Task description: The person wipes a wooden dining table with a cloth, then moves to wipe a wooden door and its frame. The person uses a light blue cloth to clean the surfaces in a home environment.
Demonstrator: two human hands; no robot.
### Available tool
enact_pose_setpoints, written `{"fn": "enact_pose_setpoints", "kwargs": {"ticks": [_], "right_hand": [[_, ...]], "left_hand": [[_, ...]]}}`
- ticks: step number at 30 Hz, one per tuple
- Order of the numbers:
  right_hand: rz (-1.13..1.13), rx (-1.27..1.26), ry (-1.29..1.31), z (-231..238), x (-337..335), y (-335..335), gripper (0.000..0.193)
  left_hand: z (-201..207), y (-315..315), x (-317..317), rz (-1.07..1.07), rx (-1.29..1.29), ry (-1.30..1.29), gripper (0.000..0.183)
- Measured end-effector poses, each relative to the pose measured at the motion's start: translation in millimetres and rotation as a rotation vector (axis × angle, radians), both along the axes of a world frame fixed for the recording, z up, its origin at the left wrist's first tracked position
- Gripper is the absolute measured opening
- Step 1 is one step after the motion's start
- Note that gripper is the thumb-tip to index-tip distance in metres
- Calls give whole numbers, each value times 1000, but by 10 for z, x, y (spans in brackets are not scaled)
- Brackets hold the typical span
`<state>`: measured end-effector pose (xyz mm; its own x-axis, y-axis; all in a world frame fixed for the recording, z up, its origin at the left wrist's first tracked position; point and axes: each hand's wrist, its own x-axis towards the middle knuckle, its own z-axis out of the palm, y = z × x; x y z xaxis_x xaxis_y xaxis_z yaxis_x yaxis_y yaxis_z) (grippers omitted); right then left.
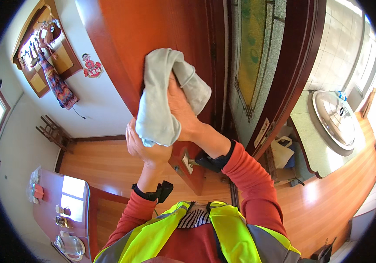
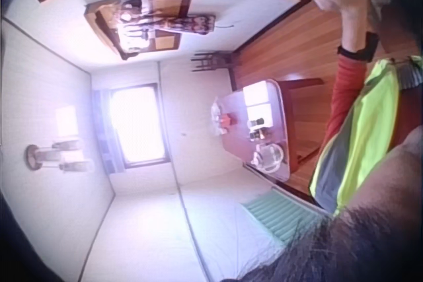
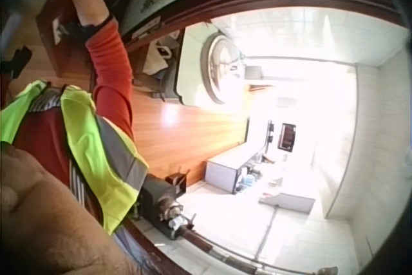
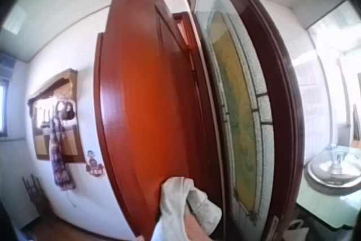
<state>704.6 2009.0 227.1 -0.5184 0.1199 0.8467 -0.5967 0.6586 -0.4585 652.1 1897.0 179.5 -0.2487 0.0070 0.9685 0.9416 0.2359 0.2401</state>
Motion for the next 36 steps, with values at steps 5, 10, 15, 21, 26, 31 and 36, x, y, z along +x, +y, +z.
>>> {"fn": "enact_pose_setpoints", "kwargs": {"ticks": [5, 10, 15, 21, 26, 31, 36], "right_hand": [[77, 3, -69, 39, -353, -69, 84], [-167, 438, 139, 112, -772, 46, 74], [-105, 412, 111, 237, -1214, 153, 74], [-103, 400, 406, 932, -1945, 515, 73], [742, -261, 236, 1586, -2615, 862, 78], [482, -50, 367, 1769, -3119, 1666, 65], [-190, 124, 183, 1707, -3345, 3014, 59]], "left_hand": [[-88, -81, -328, 37, 16, -102, 66], [-87, -146, -589, 77, 41, -279, 54], [-105, -150, -900, 126, 117, -245, 51], [-161, -136, -1301, 138, 200, -242, 50], [-215, -151, -1708, 118, 194, -212, 39], [-275, -85, -2049, -15, 285, -251, 36], [-295, -28, -2192, -36, 323, -289, 38]]}}
